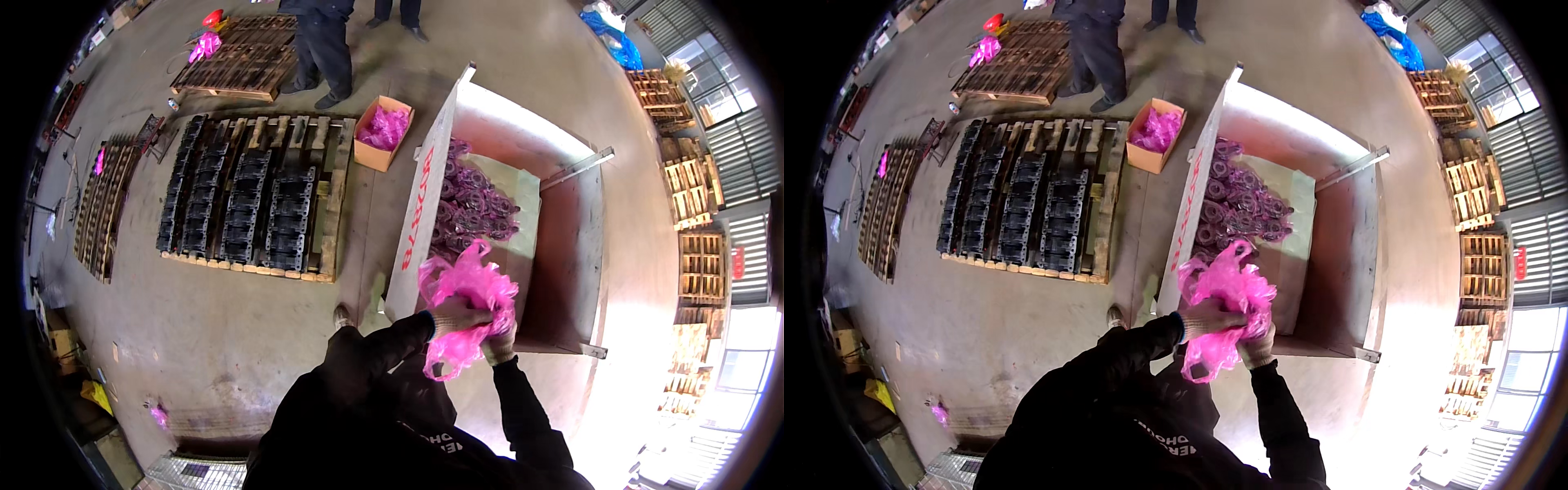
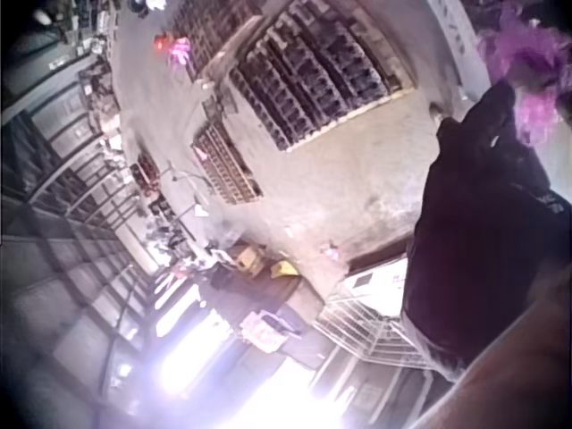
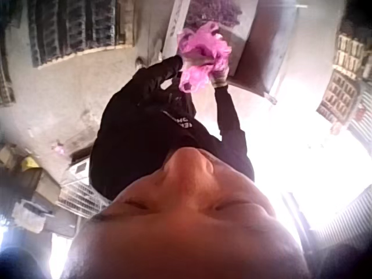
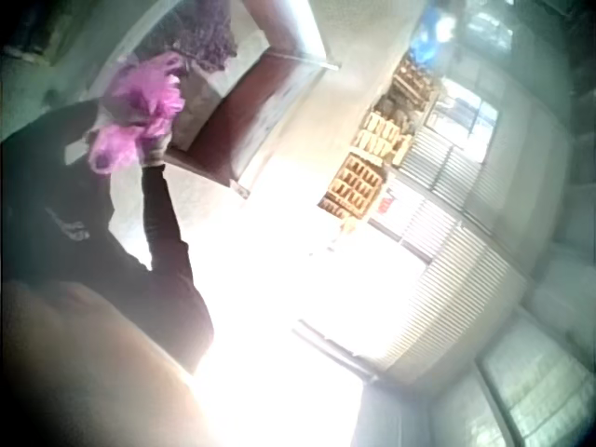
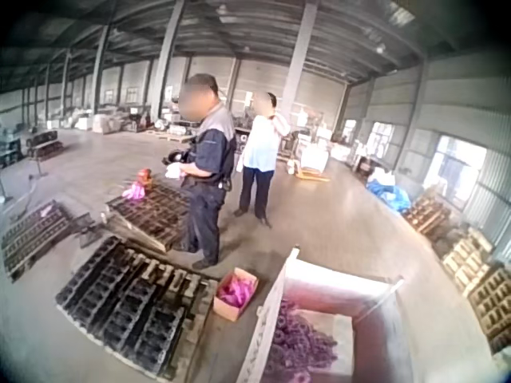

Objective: The person unpacks metal engine parts from pink plastic bags inside a cardboard box and places them onto a wooden pallet. The person repeatedly reaches into the box, removes a wrapped part, unwraps it, and stacks it with other parts on the pallet.

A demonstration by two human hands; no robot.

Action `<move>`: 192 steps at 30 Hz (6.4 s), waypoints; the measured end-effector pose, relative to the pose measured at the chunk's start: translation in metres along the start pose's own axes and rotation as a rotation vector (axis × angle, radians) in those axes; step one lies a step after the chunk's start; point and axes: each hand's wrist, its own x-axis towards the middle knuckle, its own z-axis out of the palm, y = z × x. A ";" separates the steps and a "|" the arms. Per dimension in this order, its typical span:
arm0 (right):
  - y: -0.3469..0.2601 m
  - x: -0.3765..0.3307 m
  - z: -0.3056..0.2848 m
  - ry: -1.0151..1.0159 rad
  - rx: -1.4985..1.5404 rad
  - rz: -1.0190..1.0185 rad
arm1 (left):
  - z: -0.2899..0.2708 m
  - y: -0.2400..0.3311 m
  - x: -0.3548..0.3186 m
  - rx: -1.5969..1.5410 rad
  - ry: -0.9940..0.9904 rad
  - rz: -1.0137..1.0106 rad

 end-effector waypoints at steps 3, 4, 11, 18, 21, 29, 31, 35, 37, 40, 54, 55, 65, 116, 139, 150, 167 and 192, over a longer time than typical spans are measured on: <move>-0.044 0.012 0.029 0.097 -0.133 -0.202 | -0.019 0.010 -0.026 -0.083 0.042 0.110; -0.046 0.013 0.027 0.097 -0.220 -0.207 | -0.025 0.023 -0.036 -0.100 0.000 0.075; -0.042 0.059 0.018 0.277 0.440 -0.225 | -0.059 0.002 -0.110 -0.680 0.158 0.399; -0.041 0.075 0.087 -0.045 1.125 0.042 | -0.057 -0.031 -0.168 0.527 0.945 0.517; -0.038 0.070 0.120 -0.283 1.088 0.253 | -0.086 -0.028 -0.168 0.458 1.041 0.548; -0.055 0.120 0.208 -0.611 0.893 0.517 | -0.197 -0.113 -0.143 0.240 0.537 0.646; -0.062 0.136 0.228 -0.598 0.883 0.543 | -0.210 -0.080 -0.151 -0.308 0.530 0.670; -0.067 0.158 0.250 -0.529 0.870 0.587 | -0.265 -0.048 -0.155 -1.499 -0.076 0.820; -0.070 0.163 0.260 -0.499 0.894 0.612 | -0.292 -0.038 -0.157 -1.708 -0.389 0.844; -0.082 0.180 0.268 -0.466 0.869 0.594 | -0.332 -0.037 -0.157 -1.746 -0.327 0.868; -0.061 0.351 0.332 -0.547 0.830 0.779 | -0.410 0.037 -0.081 -1.234 0.402 0.097; -0.064 0.364 0.335 -0.399 1.107 0.992 | -0.418 0.050 -0.071 -1.142 0.453 0.092; 0.169 0.613 0.358 0.012 -0.108 0.103 | -0.456 -0.039 0.034 -0.873 0.965 -0.406; 0.077 0.509 0.331 -0.312 -0.771 0.074 | -0.377 -0.118 -0.134 -0.658 0.881 -0.292; 0.246 0.717 0.396 0.430 -0.814 -0.230 | -0.315 -0.156 -0.072 -0.756 1.031 -0.861; 0.292 0.635 0.408 0.078 -0.735 0.017 | -0.347 -0.128 -0.027 -0.746 0.928 -0.756; -0.016 0.343 0.200 0.259 -0.101 -0.160 | -0.391 -0.089 -0.014 -0.329 0.640 -0.388; 0.479 0.295 0.102 -0.695 -0.921 0.711 | -0.323 0.036 0.344 1.281 -0.161 0.713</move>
